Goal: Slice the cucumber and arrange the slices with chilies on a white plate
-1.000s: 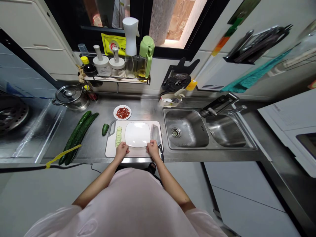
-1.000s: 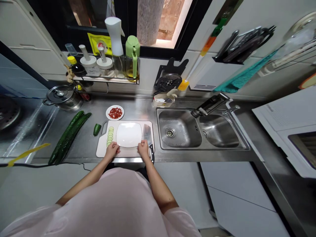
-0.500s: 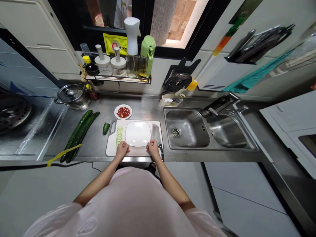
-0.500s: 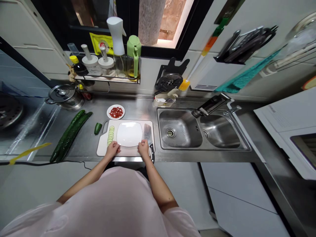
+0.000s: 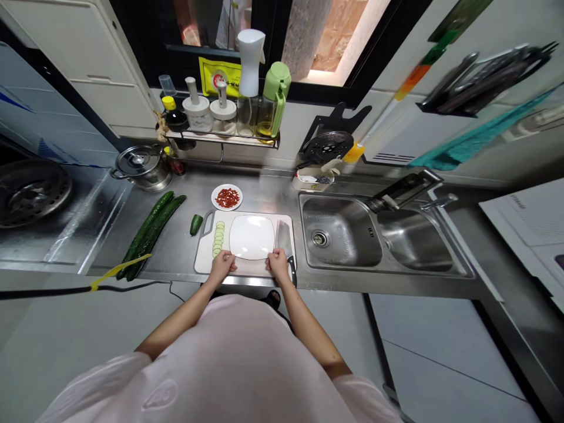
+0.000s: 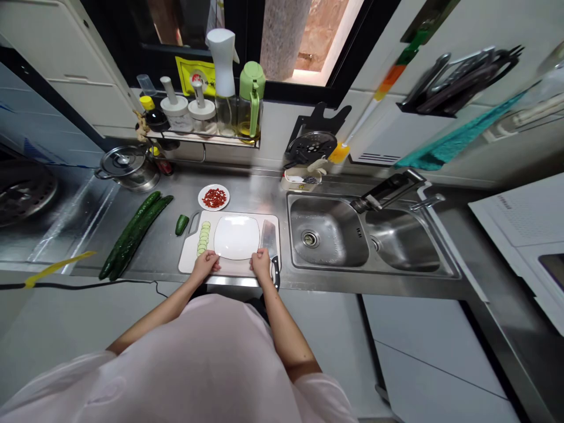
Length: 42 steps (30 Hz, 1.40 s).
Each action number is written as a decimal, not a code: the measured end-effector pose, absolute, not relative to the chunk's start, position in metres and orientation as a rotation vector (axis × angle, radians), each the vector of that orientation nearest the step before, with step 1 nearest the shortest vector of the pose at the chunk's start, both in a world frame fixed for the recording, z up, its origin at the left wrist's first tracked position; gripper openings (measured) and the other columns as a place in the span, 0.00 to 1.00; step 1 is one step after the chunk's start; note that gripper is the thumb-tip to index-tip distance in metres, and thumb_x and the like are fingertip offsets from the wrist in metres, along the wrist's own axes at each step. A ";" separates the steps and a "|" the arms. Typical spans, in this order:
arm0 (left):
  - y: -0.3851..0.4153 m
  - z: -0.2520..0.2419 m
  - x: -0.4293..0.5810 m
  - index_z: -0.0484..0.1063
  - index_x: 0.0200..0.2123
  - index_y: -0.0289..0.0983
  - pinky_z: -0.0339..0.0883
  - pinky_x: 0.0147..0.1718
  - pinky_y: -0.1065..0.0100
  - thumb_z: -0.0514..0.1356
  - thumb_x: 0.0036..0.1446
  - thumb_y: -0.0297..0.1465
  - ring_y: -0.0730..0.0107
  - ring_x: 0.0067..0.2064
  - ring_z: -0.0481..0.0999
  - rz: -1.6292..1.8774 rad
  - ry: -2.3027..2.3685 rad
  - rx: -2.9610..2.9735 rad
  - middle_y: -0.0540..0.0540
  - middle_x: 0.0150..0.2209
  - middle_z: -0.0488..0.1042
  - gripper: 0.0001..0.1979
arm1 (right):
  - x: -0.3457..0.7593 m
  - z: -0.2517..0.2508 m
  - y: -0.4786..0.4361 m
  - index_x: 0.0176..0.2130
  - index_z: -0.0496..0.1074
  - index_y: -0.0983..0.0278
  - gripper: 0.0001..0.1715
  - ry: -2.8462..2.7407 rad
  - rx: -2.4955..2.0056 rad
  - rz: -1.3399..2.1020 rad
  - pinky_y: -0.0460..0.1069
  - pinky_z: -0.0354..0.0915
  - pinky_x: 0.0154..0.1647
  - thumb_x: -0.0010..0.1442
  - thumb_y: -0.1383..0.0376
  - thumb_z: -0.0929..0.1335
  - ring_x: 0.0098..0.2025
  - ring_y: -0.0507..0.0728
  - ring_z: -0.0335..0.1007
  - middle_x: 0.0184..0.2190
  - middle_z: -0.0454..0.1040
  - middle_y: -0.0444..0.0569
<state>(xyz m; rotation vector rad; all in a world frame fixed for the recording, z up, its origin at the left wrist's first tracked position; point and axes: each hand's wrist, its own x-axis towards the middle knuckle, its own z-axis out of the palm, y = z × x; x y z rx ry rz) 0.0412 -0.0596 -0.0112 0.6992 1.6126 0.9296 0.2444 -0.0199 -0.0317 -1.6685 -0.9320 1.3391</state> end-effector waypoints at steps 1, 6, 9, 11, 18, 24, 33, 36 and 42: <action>-0.063 -0.009 0.040 0.65 0.33 0.36 0.64 0.20 0.73 0.60 0.46 0.38 0.72 0.20 0.72 0.910 1.623 0.724 0.52 0.19 0.68 0.14 | 0.245 -0.030 -0.020 0.35 0.55 0.60 0.14 -0.950 -1.684 1.337 0.42 0.51 0.11 0.45 0.63 0.62 0.10 0.48 0.55 0.13 0.62 0.33; -0.082 0.006 0.017 0.69 0.30 0.39 0.59 0.23 0.73 0.59 0.47 0.39 0.73 0.22 0.68 0.838 1.891 1.112 0.53 0.19 0.68 0.10 | 0.255 -0.019 -0.023 0.37 0.61 0.62 0.14 -1.145 -1.811 1.158 0.44 0.54 0.15 0.50 0.58 0.63 0.13 0.50 0.57 0.14 0.63 0.36; -0.084 0.014 -0.004 0.69 0.33 0.40 0.57 0.28 0.72 0.57 0.50 0.39 0.70 0.27 0.69 0.724 2.102 1.321 0.51 0.23 0.69 0.09 | 0.262 -0.014 -0.027 0.39 0.64 0.63 0.17 -1.270 -1.770 1.041 0.44 0.55 0.19 0.52 0.56 0.64 0.16 0.51 0.58 0.14 0.62 0.36; -0.081 0.016 -0.016 0.68 0.35 0.39 0.55 0.29 0.71 0.56 0.52 0.39 0.68 0.29 0.69 0.634 2.217 1.398 0.49 0.25 0.70 0.11 | 0.264 -0.011 -0.030 0.40 0.65 0.64 0.18 -1.307 -1.717 1.052 0.44 0.54 0.20 0.53 0.56 0.63 0.17 0.51 0.58 0.14 0.61 0.36; -0.071 0.005 -0.019 0.67 0.35 0.38 0.55 0.31 0.69 0.55 0.52 0.44 0.65 0.32 0.69 0.450 2.323 1.509 0.45 0.31 0.69 0.15 | 0.260 0.001 -0.035 0.41 0.66 0.64 0.17 -1.327 -1.678 1.087 0.45 0.54 0.20 0.55 0.56 0.62 0.17 0.51 0.57 0.15 0.61 0.37; -0.071 -0.004 -0.015 0.66 0.34 0.38 0.55 0.32 0.68 0.55 0.52 0.42 0.65 0.33 0.68 0.481 2.338 1.519 0.45 0.32 0.68 0.14 | 0.257 0.005 -0.035 0.40 0.66 0.63 0.17 -1.328 -1.678 1.088 0.45 0.54 0.19 0.54 0.56 0.63 0.16 0.51 0.56 0.15 0.60 0.37; -0.069 -0.002 -0.011 0.66 0.31 0.38 0.57 0.34 0.68 0.56 0.52 0.37 0.66 0.34 0.68 0.610 2.336 1.463 0.46 0.33 0.68 0.09 | 0.252 0.003 -0.037 0.42 0.65 0.63 0.18 -1.316 -1.661 1.129 0.45 0.55 0.20 0.55 0.56 0.62 0.17 0.51 0.57 0.16 0.60 0.36; -0.068 0.000 -0.009 0.66 0.29 0.38 0.58 0.34 0.69 0.56 0.51 0.35 0.67 0.33 0.68 0.696 2.331 1.423 0.46 0.32 0.69 0.06 | 0.252 0.002 -0.038 0.42 0.65 0.63 0.18 -1.318 -1.659 1.099 0.45 0.55 0.21 0.54 0.56 0.63 0.18 0.51 0.56 0.16 0.59 0.37; -0.064 0.003 -0.009 0.68 0.26 0.40 0.57 0.28 0.72 0.60 0.47 0.37 0.71 0.25 0.66 0.880 2.189 1.199 0.52 0.23 0.68 0.07 | 0.253 0.003 -0.039 0.42 0.66 0.64 0.19 -1.305 -1.659 1.093 0.44 0.52 0.19 0.54 0.56 0.62 0.18 0.50 0.54 0.16 0.59 0.37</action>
